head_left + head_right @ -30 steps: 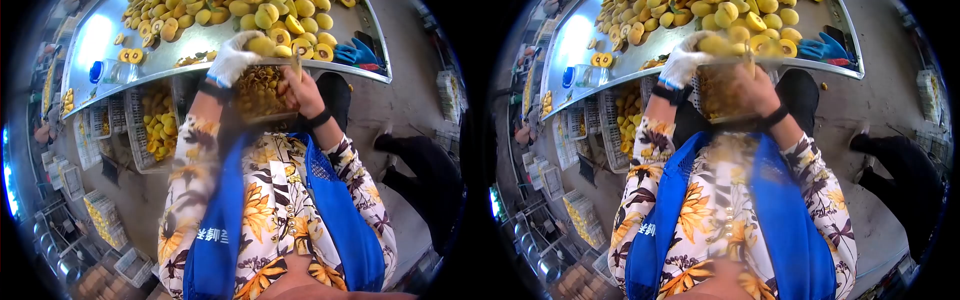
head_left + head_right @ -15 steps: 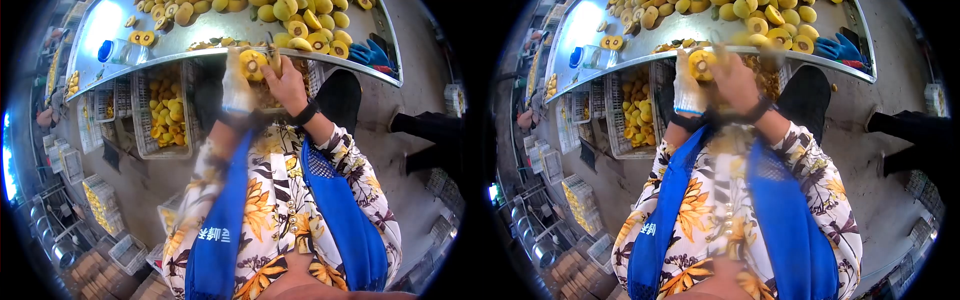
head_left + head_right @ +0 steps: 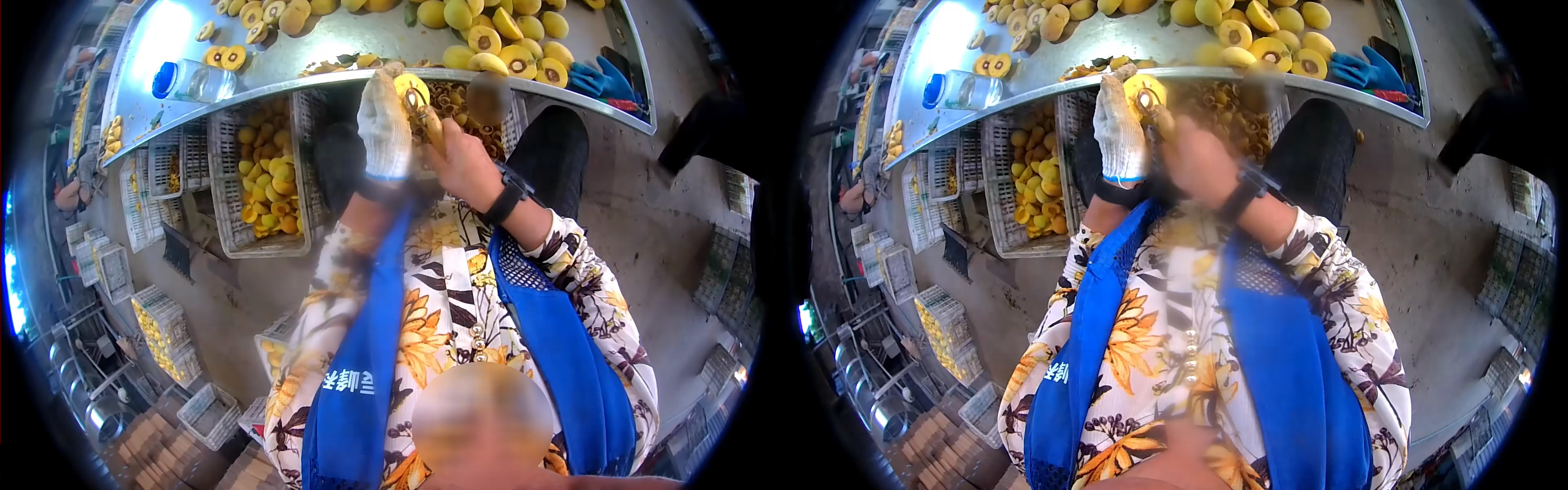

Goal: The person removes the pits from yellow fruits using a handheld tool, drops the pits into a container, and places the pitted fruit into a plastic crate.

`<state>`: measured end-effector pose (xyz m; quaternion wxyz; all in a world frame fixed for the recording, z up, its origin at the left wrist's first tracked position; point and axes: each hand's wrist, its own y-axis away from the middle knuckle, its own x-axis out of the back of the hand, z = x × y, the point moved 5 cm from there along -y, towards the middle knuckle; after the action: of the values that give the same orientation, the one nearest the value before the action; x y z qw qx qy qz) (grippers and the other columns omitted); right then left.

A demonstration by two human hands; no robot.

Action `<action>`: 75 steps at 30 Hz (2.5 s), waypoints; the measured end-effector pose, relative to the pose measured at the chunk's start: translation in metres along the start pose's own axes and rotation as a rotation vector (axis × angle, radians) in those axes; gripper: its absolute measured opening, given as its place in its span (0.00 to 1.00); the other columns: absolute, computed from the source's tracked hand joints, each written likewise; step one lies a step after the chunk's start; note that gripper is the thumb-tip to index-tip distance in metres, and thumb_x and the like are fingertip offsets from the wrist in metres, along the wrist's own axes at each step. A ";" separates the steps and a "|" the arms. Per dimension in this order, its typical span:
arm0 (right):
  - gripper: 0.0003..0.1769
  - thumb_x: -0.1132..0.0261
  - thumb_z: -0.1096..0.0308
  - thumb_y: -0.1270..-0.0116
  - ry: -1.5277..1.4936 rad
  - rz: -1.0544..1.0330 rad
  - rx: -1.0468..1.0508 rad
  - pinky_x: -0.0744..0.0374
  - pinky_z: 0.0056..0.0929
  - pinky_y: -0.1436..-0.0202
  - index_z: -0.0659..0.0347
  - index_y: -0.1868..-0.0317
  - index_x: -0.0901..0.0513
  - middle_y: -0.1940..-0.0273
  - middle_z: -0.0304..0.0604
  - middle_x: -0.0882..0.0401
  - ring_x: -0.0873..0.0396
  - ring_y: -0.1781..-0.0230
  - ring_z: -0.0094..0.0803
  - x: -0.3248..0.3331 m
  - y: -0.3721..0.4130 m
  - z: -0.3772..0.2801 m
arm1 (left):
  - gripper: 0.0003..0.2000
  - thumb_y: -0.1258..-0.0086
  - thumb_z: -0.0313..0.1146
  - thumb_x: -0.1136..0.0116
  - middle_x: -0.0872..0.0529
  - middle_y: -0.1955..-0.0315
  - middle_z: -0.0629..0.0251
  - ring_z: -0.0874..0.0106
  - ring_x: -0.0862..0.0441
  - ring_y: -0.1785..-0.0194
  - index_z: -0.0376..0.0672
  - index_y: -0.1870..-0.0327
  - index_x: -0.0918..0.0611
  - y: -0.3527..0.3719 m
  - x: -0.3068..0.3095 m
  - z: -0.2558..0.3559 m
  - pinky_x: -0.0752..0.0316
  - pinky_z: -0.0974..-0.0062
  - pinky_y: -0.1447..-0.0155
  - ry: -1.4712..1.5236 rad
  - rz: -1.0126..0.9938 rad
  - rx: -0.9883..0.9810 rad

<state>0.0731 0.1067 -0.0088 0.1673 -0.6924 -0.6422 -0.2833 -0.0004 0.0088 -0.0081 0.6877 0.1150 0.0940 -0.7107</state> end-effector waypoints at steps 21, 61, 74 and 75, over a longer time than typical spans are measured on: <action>0.06 0.44 0.69 0.34 -0.625 -0.386 -0.263 0.33 0.20 0.88 0.62 0.60 0.30 0.80 0.36 0.28 0.33 0.89 0.20 -0.024 0.008 -0.001 | 0.18 0.28 0.44 0.51 0.17 0.71 0.53 0.65 0.19 0.73 0.35 0.60 0.24 -0.012 0.006 -0.032 0.22 0.71 0.73 0.442 -0.242 0.554; 0.16 0.37 0.59 0.41 -0.092 -0.121 -0.126 0.25 0.33 0.74 0.66 0.65 0.23 0.78 0.49 0.22 0.23 0.81 0.35 0.001 -0.012 0.057 | 0.22 0.36 0.45 0.45 0.19 0.53 0.54 0.60 0.20 0.50 0.48 0.43 0.27 -0.159 -0.026 -0.025 0.24 0.64 0.48 -1.516 -0.162 -0.316; 0.20 0.35 0.63 0.39 -0.151 0.585 0.217 0.29 0.25 0.75 0.66 0.51 0.27 0.70 0.47 0.22 0.26 0.78 0.29 0.046 -0.032 0.060 | 0.19 0.46 0.23 0.33 0.17 0.66 0.58 0.73 0.19 0.67 0.31 0.53 0.24 -0.083 -0.045 -0.005 0.23 0.79 0.71 -0.218 -0.406 0.233; 0.22 0.35 0.60 0.39 -0.312 0.511 0.141 0.26 0.31 0.66 0.66 0.50 0.26 0.65 0.53 0.20 0.23 0.68 0.39 0.044 -0.038 0.053 | 0.18 0.45 0.23 0.34 0.18 0.64 0.58 0.73 0.20 0.64 0.32 0.53 0.26 -0.069 -0.036 -0.009 0.23 0.79 0.64 -0.165 -0.418 0.290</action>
<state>0.0452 0.1776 -0.0283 0.1804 -0.8532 -0.4832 -0.0770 -0.0684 0.0480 -0.0080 0.5076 0.1318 -0.0434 -0.8503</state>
